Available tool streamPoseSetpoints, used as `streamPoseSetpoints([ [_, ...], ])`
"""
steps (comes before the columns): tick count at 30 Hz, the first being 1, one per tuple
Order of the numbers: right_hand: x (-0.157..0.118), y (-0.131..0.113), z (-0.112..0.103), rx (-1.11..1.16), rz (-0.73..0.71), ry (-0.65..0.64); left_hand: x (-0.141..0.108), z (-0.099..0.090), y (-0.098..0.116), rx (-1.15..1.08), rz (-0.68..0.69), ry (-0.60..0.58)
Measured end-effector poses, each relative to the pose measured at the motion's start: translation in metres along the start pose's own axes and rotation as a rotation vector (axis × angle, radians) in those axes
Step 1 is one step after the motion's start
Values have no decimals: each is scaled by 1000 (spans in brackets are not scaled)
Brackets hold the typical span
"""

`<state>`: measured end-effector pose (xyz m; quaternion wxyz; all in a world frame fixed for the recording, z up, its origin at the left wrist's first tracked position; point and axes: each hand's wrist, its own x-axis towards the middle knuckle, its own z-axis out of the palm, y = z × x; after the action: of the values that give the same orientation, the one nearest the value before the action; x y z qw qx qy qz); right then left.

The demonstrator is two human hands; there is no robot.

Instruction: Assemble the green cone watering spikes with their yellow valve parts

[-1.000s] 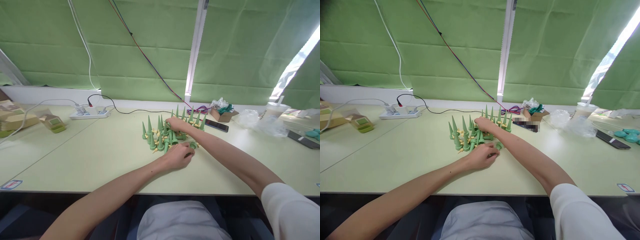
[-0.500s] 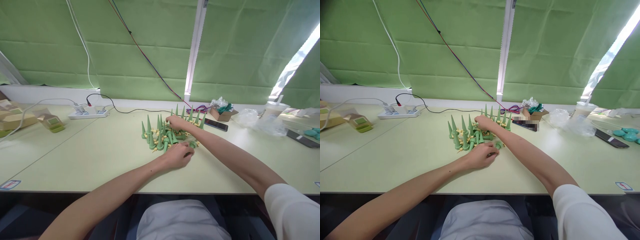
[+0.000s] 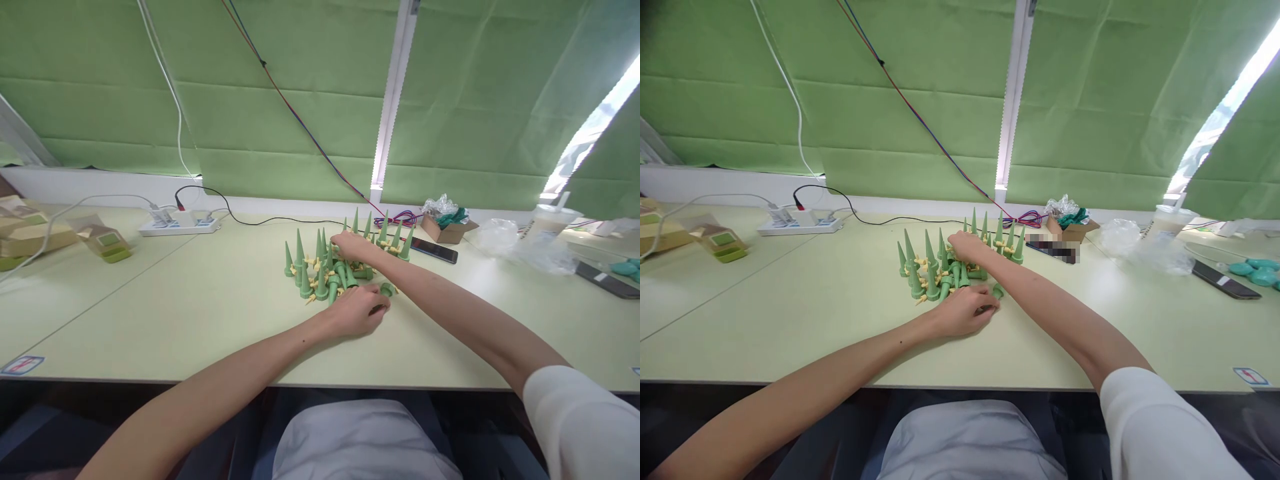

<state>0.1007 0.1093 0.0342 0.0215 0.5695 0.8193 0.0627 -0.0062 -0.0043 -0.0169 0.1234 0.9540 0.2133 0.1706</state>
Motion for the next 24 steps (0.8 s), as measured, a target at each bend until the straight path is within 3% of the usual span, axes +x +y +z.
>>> streamPoseSetpoints([
  [14,-9,-2,-3,20,13,75,-1,-4,3,-14,-18,-31],
  [19,-44,2,-2,29,21,139,-1,-2,4,-73,-37,49],
  [24,-95,14,8,242,-85,337,1,3,5,-135,-70,154],
])
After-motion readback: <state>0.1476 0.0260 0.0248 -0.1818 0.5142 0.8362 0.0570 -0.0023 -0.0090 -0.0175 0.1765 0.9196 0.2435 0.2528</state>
